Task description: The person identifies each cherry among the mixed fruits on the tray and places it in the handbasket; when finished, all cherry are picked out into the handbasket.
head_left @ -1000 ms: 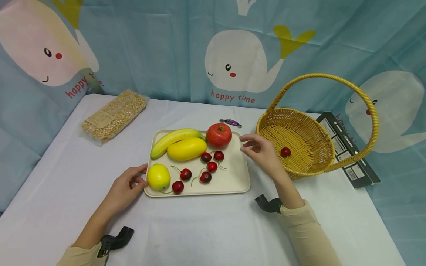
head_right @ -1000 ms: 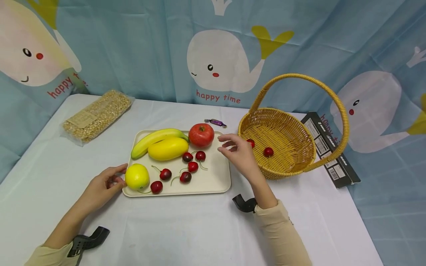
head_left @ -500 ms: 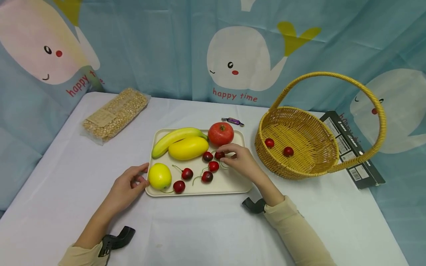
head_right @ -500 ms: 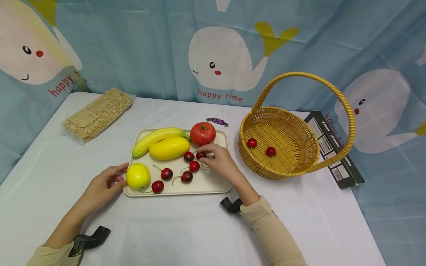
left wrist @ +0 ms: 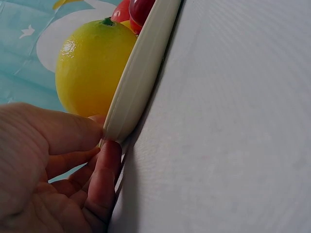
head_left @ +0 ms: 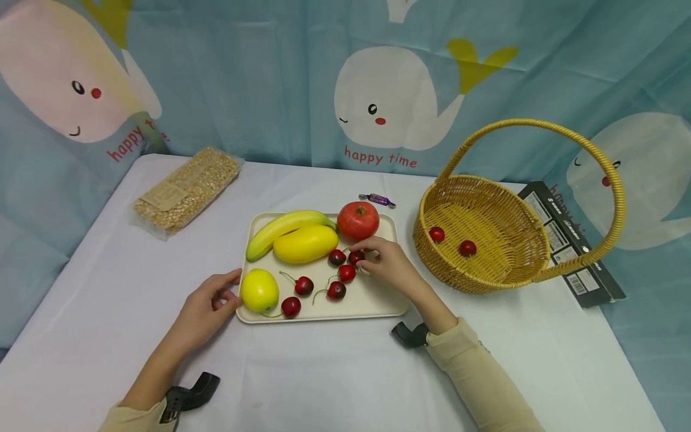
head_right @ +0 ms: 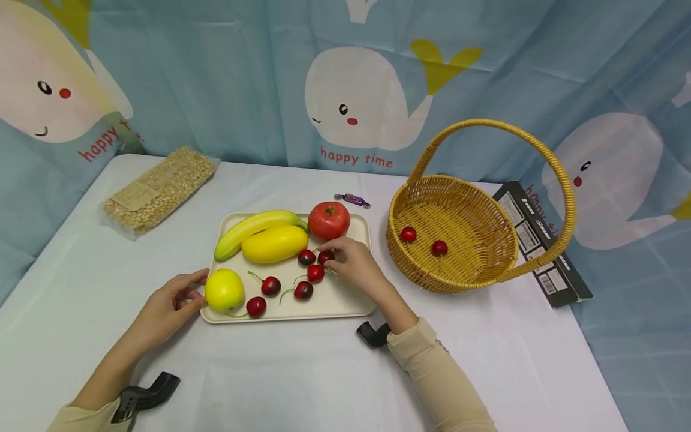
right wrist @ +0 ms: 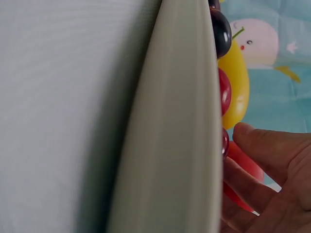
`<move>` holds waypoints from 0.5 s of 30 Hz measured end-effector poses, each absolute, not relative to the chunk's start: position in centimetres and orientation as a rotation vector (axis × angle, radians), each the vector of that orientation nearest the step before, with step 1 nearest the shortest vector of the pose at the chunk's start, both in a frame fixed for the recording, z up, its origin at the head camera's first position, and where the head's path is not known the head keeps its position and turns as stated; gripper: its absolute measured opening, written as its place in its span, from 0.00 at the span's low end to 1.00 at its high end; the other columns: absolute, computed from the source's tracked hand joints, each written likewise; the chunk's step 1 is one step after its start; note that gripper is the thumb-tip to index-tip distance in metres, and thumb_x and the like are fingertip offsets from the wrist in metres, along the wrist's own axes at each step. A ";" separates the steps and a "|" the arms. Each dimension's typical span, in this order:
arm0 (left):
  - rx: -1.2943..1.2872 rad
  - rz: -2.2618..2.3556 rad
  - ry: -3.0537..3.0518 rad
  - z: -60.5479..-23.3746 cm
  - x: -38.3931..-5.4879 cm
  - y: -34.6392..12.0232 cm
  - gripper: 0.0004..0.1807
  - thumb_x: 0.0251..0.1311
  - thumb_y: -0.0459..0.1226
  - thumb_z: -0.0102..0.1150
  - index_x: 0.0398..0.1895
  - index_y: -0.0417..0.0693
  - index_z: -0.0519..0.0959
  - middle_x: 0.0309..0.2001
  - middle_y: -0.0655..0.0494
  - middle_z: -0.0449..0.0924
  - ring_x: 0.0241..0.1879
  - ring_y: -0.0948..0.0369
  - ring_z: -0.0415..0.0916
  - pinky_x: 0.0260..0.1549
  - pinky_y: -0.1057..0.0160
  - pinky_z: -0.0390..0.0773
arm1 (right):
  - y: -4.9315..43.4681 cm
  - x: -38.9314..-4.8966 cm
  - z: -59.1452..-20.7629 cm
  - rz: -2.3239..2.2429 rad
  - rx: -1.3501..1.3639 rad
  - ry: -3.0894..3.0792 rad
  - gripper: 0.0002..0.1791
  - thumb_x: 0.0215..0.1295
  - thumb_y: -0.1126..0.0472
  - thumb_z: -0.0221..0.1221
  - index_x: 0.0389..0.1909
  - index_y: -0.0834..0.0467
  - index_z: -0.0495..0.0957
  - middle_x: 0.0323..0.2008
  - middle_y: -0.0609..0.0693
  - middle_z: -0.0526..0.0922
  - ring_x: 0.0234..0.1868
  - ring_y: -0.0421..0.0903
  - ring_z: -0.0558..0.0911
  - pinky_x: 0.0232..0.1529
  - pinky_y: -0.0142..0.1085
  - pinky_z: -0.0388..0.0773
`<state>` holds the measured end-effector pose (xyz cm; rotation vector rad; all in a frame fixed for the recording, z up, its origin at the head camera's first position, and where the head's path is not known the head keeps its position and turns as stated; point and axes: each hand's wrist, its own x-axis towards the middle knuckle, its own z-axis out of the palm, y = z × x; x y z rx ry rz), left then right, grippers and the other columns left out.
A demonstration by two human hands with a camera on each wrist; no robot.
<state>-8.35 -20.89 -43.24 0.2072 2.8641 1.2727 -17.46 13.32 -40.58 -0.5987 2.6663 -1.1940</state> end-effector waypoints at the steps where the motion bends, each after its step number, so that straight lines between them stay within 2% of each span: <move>1: 0.201 1.271 2.858 -43.2 -8.4 -20.8 0.28 0.54 0.29 0.61 0.61 0.35 0.67 0.47 0.45 0.73 0.32 0.64 0.67 0.26 0.71 0.68 | 13.3 -17.5 -40.6 -1.187 -0.595 2.666 0.15 0.55 0.66 0.63 0.45 0.56 0.80 0.45 0.49 0.79 0.44 0.47 0.75 0.45 0.42 0.74; 15: 0.221 1.274 2.867 -43.2 -8.4 -21.0 0.28 0.54 0.29 0.61 0.60 0.35 0.68 0.47 0.46 0.73 0.30 0.65 0.65 0.25 0.71 0.67 | 13.2 -17.4 -40.6 -1.095 -0.584 2.670 0.14 0.55 0.67 0.63 0.44 0.55 0.80 0.39 0.47 0.79 0.35 0.44 0.74 0.36 0.34 0.74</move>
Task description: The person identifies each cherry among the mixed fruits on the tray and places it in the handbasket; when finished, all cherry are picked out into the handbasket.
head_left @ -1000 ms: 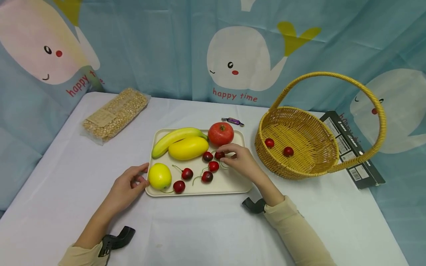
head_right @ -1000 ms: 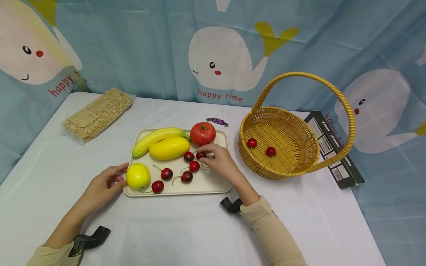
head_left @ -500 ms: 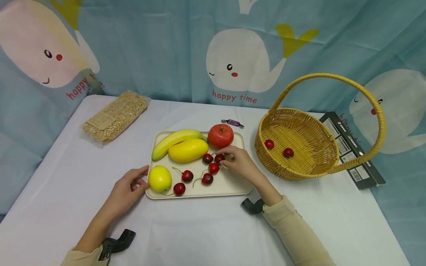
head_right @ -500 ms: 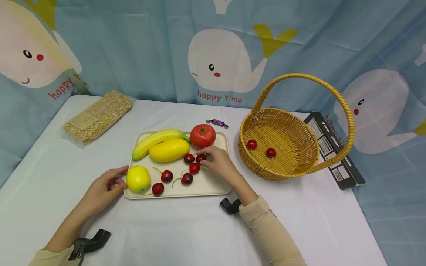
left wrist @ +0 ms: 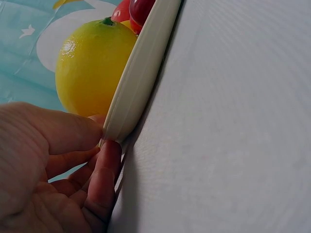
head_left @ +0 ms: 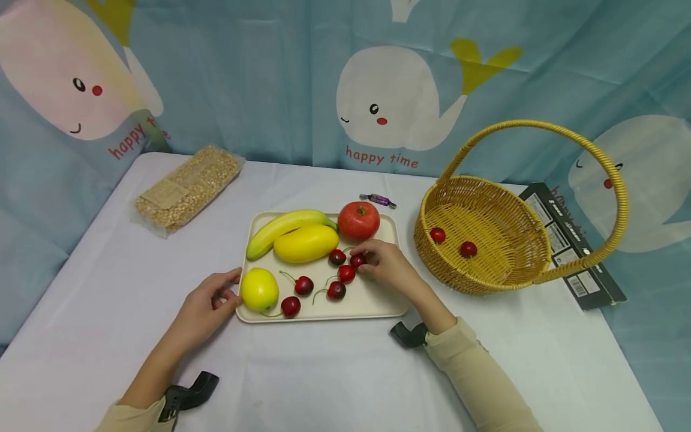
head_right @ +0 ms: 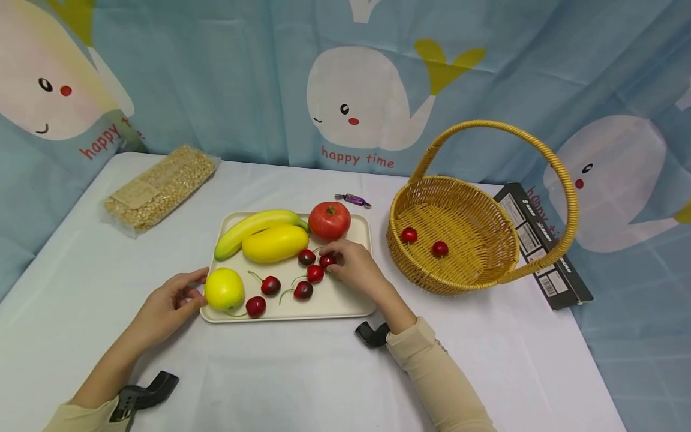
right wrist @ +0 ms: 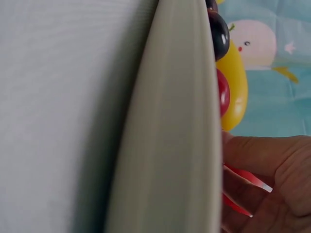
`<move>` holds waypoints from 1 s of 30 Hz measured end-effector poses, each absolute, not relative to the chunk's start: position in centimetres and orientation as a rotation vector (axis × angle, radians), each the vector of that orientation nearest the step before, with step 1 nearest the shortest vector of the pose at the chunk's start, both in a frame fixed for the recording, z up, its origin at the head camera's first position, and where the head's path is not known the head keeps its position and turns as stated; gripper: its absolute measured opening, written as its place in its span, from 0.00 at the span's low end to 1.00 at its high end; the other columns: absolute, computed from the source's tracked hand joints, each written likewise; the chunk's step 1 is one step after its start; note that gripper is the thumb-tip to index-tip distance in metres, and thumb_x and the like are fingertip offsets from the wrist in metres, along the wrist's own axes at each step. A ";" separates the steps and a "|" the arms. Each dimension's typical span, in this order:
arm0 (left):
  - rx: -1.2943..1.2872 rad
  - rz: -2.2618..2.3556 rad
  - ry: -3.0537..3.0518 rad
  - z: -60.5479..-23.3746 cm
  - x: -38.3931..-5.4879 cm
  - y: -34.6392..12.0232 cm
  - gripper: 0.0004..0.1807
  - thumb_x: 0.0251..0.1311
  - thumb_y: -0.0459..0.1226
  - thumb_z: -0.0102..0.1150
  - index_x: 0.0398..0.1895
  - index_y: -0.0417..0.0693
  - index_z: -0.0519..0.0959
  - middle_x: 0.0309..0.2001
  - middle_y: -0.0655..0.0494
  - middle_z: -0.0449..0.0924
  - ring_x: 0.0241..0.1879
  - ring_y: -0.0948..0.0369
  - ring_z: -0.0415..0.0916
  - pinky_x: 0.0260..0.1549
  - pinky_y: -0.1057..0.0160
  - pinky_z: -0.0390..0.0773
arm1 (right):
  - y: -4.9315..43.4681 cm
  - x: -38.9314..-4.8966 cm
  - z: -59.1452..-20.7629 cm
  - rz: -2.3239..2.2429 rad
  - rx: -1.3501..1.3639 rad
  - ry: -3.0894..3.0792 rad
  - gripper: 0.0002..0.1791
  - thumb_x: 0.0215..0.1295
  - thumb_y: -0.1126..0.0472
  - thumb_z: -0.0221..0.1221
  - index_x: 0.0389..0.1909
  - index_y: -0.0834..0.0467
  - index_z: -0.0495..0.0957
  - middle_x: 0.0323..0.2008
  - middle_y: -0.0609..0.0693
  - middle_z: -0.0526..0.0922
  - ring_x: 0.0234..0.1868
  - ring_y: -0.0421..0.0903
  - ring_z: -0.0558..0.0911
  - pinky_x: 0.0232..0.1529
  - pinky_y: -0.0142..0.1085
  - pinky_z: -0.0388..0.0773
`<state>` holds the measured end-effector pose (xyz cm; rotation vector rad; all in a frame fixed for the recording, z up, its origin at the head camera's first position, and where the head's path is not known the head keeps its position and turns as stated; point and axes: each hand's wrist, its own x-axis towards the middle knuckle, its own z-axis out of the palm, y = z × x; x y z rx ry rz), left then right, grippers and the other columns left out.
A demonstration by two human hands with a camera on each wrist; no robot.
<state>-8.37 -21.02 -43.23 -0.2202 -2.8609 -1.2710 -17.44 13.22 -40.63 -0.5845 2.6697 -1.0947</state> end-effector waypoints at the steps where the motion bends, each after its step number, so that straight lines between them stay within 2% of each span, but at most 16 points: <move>1: -0.222 -1.269 -2.860 -43.2 -8.3 -21.0 0.28 0.54 0.29 0.61 0.60 0.34 0.68 0.47 0.45 0.73 0.30 0.65 0.66 0.25 0.71 0.67 | 13.2 -17.4 -40.6 -1.092 -0.592 2.670 0.14 0.55 0.67 0.63 0.44 0.56 0.80 0.39 0.47 0.79 0.35 0.44 0.74 0.36 0.34 0.74; 11: -0.205 -1.262 -2.880 -43.1 -8.3 -21.0 0.28 0.54 0.29 0.61 0.61 0.35 0.67 0.47 0.45 0.72 0.31 0.63 0.66 0.26 0.71 0.67 | 14.0 -17.5 -39.9 -1.148 -0.602 2.704 0.15 0.53 0.68 0.64 0.43 0.57 0.80 0.40 0.49 0.80 0.37 0.45 0.78 0.40 0.36 0.77; 20: -0.220 -1.259 -2.855 -43.1 -8.4 -20.8 0.28 0.54 0.28 0.60 0.60 0.34 0.68 0.46 0.45 0.73 0.30 0.64 0.66 0.26 0.72 0.68 | 16.3 -17.2 -36.7 -1.419 -0.532 2.706 0.16 0.55 0.67 0.63 0.47 0.58 0.79 0.44 0.52 0.80 0.42 0.47 0.79 0.41 0.38 0.77; 30: -0.215 -1.261 -2.868 -43.1 -8.4 -20.9 0.28 0.54 0.28 0.60 0.60 0.34 0.68 0.47 0.45 0.72 0.31 0.63 0.66 0.26 0.72 0.68 | 20.8 -16.4 -34.4 -1.734 -0.417 2.783 0.18 0.56 0.68 0.62 0.49 0.62 0.77 0.47 0.56 0.77 0.43 0.47 0.78 0.39 0.26 0.75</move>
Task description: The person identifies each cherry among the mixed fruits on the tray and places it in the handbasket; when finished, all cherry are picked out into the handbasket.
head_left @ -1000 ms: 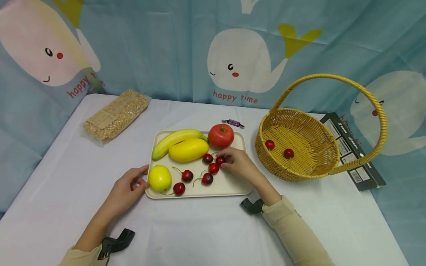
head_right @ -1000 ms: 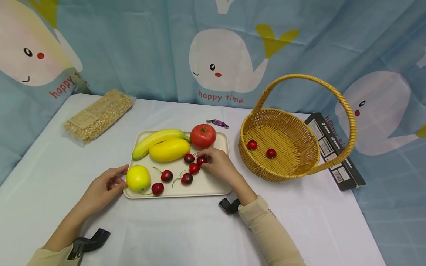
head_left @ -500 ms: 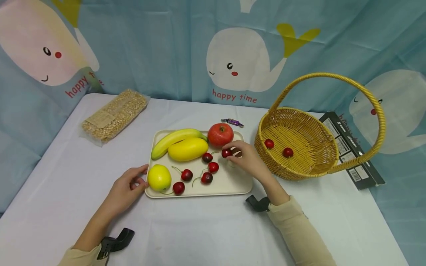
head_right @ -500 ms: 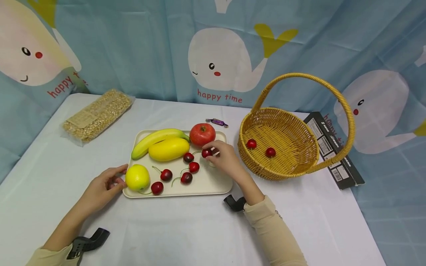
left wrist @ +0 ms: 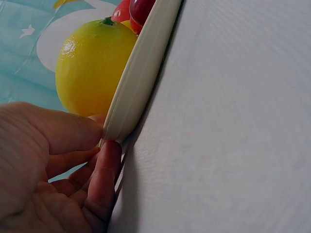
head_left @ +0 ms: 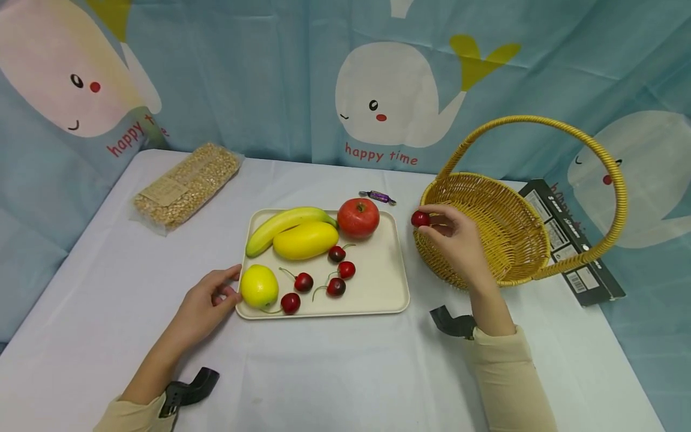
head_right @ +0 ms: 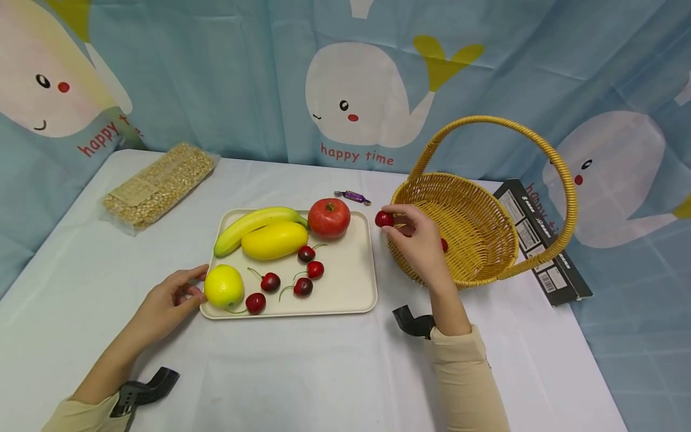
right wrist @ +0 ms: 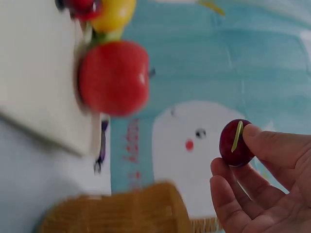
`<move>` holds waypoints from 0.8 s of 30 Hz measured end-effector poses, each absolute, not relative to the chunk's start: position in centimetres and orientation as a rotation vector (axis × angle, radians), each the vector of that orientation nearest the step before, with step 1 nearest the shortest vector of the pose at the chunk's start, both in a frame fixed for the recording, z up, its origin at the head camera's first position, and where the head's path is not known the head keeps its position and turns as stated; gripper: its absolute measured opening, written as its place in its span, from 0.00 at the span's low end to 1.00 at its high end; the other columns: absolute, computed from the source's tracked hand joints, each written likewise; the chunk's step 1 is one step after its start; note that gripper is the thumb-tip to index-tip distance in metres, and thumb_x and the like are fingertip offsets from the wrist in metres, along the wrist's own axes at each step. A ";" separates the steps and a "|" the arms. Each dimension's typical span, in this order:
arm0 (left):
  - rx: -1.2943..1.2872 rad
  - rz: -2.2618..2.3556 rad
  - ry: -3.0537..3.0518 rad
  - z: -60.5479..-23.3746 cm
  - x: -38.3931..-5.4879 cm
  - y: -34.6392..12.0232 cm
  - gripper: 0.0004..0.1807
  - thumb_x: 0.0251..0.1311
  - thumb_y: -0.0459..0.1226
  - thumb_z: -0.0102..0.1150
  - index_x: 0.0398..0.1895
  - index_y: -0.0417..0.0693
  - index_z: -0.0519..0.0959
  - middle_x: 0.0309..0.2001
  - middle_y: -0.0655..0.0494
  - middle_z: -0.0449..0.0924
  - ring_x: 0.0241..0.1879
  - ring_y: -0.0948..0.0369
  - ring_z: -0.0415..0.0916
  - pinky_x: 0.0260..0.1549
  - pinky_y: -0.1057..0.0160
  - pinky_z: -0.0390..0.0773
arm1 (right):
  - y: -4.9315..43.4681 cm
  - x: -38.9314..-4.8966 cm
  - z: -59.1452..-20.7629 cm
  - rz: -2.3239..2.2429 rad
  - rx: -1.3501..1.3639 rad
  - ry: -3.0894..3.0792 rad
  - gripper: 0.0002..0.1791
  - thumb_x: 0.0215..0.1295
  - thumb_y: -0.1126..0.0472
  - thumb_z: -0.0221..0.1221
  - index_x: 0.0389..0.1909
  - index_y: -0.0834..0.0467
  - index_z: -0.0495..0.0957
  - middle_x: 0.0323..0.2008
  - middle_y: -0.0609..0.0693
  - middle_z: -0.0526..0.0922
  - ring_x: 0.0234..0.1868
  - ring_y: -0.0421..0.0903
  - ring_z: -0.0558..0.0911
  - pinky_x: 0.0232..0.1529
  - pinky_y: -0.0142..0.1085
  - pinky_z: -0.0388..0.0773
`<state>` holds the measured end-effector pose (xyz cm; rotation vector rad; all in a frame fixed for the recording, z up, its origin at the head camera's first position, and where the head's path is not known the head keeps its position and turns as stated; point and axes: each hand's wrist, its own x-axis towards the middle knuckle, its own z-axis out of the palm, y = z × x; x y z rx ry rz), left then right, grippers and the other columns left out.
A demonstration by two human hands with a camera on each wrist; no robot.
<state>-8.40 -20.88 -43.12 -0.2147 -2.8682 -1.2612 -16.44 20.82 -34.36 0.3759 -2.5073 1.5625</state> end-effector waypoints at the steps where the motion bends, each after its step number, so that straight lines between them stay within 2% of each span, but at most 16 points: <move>1: -0.216 -1.261 -2.868 -43.1 -8.4 -20.9 0.28 0.54 0.28 0.60 0.60 0.34 0.68 0.47 0.45 0.72 0.31 0.63 0.66 0.26 0.72 0.68 | 21.3 -16.4 -34.3 1.574 0.353 -2.487 0.18 0.56 0.68 0.62 0.50 0.63 0.77 0.47 0.56 0.77 0.43 0.47 0.78 0.39 0.25 0.75; 12: -0.207 -1.253 -2.882 -42.9 -8.4 -20.8 0.28 0.54 0.28 0.60 0.60 0.34 0.67 0.47 0.44 0.72 0.31 0.63 0.66 0.26 0.72 0.68 | 26.1 -15.7 -35.2 1.500 -0.059 -2.510 0.19 0.60 0.61 0.60 0.52 0.61 0.75 0.48 0.51 0.75 0.44 0.40 0.76 0.39 0.23 0.75; 20: -0.211 -1.247 -2.878 -43.0 -8.4 -20.8 0.28 0.54 0.28 0.60 0.60 0.35 0.68 0.47 0.45 0.72 0.31 0.63 0.66 0.26 0.72 0.67 | 27.6 -16.0 -36.3 1.433 -0.173 -2.592 0.21 0.61 0.60 0.59 0.54 0.61 0.74 0.51 0.54 0.74 0.44 0.40 0.76 0.37 0.21 0.74; 24: -0.216 -1.243 -2.871 -43.1 -8.5 -20.8 0.28 0.54 0.29 0.61 0.60 0.35 0.68 0.47 0.45 0.73 0.31 0.64 0.66 0.26 0.72 0.67 | 27.9 -16.2 -36.6 1.403 -0.205 -2.668 0.20 0.61 0.59 0.59 0.54 0.60 0.74 0.52 0.55 0.73 0.45 0.43 0.76 0.37 0.21 0.73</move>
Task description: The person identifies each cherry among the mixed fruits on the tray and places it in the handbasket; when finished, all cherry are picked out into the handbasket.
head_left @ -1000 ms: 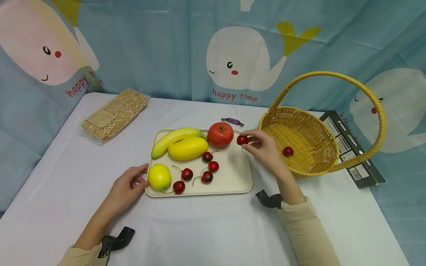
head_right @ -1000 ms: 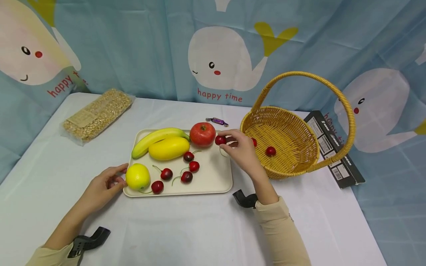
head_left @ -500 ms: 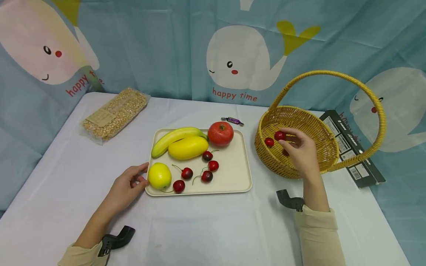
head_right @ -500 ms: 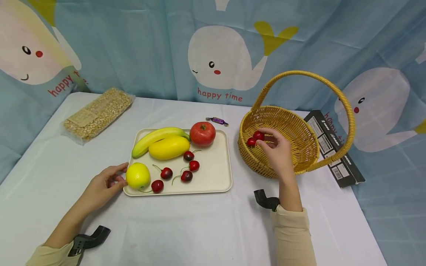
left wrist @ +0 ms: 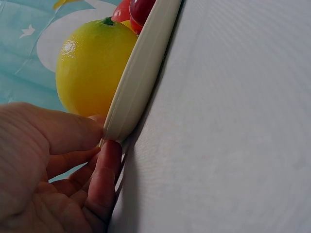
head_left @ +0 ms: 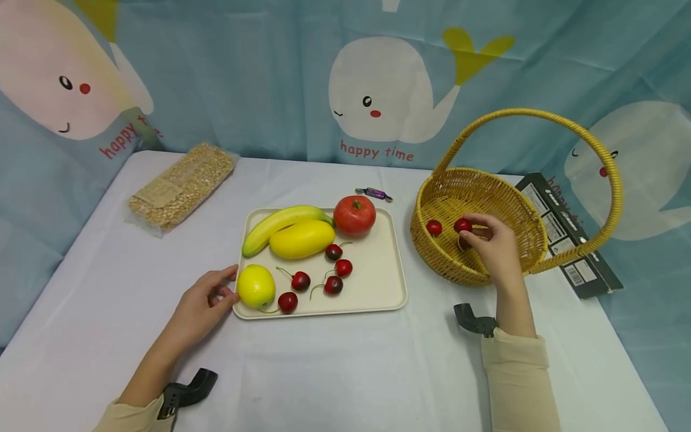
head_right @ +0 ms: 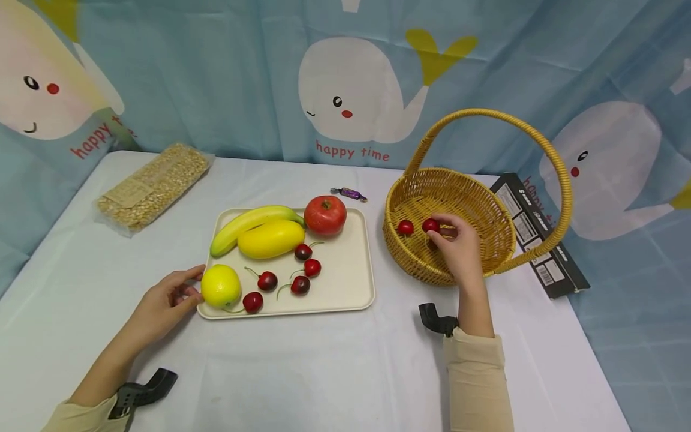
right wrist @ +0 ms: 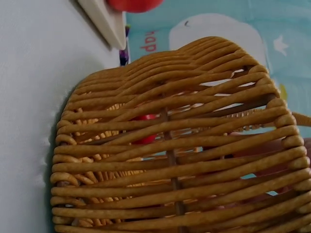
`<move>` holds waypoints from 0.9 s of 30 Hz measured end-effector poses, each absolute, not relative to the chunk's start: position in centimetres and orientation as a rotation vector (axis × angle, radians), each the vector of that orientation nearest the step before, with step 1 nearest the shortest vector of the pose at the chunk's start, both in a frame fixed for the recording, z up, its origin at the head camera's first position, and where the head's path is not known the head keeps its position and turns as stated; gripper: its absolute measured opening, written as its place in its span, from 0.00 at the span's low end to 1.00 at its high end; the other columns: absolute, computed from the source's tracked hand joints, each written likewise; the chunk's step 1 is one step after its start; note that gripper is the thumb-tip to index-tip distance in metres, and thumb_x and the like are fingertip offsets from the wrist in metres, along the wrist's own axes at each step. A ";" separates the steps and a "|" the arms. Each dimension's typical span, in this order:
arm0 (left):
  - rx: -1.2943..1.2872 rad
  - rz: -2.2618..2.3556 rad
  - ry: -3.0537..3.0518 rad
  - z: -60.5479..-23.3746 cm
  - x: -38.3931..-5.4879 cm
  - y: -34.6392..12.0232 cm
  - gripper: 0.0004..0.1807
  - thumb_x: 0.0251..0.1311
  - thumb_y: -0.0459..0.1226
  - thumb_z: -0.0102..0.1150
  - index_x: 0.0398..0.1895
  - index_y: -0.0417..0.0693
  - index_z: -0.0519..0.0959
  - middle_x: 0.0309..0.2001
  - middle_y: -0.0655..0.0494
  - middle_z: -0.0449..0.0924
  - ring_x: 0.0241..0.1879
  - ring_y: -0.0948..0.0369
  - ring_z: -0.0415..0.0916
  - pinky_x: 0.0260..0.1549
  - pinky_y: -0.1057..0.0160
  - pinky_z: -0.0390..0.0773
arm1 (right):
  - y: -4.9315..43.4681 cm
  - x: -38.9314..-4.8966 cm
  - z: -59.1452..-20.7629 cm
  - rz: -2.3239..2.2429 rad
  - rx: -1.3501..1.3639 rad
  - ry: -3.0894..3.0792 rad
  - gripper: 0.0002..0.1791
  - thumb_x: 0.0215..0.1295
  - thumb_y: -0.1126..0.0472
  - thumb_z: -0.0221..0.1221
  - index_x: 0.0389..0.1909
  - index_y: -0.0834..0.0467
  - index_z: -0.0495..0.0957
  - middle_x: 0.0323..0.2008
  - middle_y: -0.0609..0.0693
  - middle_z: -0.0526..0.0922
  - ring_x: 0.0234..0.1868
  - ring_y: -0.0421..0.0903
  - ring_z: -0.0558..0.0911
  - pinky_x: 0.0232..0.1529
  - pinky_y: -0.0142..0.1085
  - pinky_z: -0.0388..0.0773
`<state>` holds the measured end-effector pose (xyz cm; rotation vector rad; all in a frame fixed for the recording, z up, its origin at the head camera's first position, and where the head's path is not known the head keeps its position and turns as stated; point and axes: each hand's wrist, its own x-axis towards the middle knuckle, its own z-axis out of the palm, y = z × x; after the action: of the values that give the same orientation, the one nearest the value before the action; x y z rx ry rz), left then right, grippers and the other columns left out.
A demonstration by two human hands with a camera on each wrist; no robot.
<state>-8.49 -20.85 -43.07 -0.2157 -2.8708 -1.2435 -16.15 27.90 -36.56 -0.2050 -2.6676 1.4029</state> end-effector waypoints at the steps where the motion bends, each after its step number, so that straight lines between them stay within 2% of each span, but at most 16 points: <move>1: -0.218 -1.244 -2.869 -43.0 -8.5 -20.9 0.28 0.54 0.29 0.60 0.61 0.35 0.68 0.47 0.45 0.72 0.31 0.64 0.66 0.26 0.72 0.67 | 27.9 -16.2 -36.5 1.389 -0.202 -2.689 0.21 0.61 0.59 0.59 0.55 0.60 0.73 0.52 0.56 0.73 0.46 0.44 0.76 0.37 0.21 0.73; 8: -0.221 -1.237 -2.865 -42.8 -8.4 -20.9 0.28 0.54 0.28 0.60 0.60 0.34 0.67 0.47 0.44 0.73 0.31 0.64 0.66 0.26 0.72 0.67 | 28.0 -16.4 -36.6 1.265 -0.147 -2.859 0.19 0.62 0.62 0.58 0.54 0.60 0.74 0.51 0.58 0.73 0.47 0.53 0.76 0.36 0.23 0.72; 15: -0.229 -1.239 -2.861 -43.0 -8.4 -20.8 0.28 0.54 0.28 0.60 0.60 0.34 0.68 0.46 0.44 0.73 0.30 0.64 0.65 0.26 0.73 0.67 | 27.9 -16.3 -37.0 1.164 -0.077 -2.944 0.18 0.62 0.65 0.58 0.53 0.60 0.74 0.50 0.59 0.75 0.47 0.55 0.75 0.37 0.33 0.73; 23: -0.238 -1.251 -2.840 -43.4 -8.4 -20.9 0.28 0.53 0.28 0.61 0.60 0.34 0.69 0.46 0.45 0.73 0.30 0.66 0.65 0.25 0.72 0.67 | 27.8 -16.2 -37.0 1.150 -0.068 -2.938 0.19 0.62 0.63 0.58 0.54 0.61 0.73 0.49 0.61 0.75 0.49 0.57 0.73 0.46 0.47 0.71; 27: -0.247 -1.246 -2.839 -43.4 -8.5 -21.0 0.28 0.54 0.28 0.61 0.60 0.35 0.69 0.46 0.45 0.73 0.30 0.66 0.66 0.25 0.72 0.67 | 27.8 -16.1 -37.1 1.145 -0.073 -2.909 0.20 0.62 0.61 0.58 0.54 0.61 0.73 0.50 0.62 0.75 0.50 0.58 0.73 0.48 0.50 0.70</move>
<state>-8.48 -20.99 -43.38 -0.2466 -2.8385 -1.2464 -16.14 27.77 -37.05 -0.0734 -2.9088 1.1446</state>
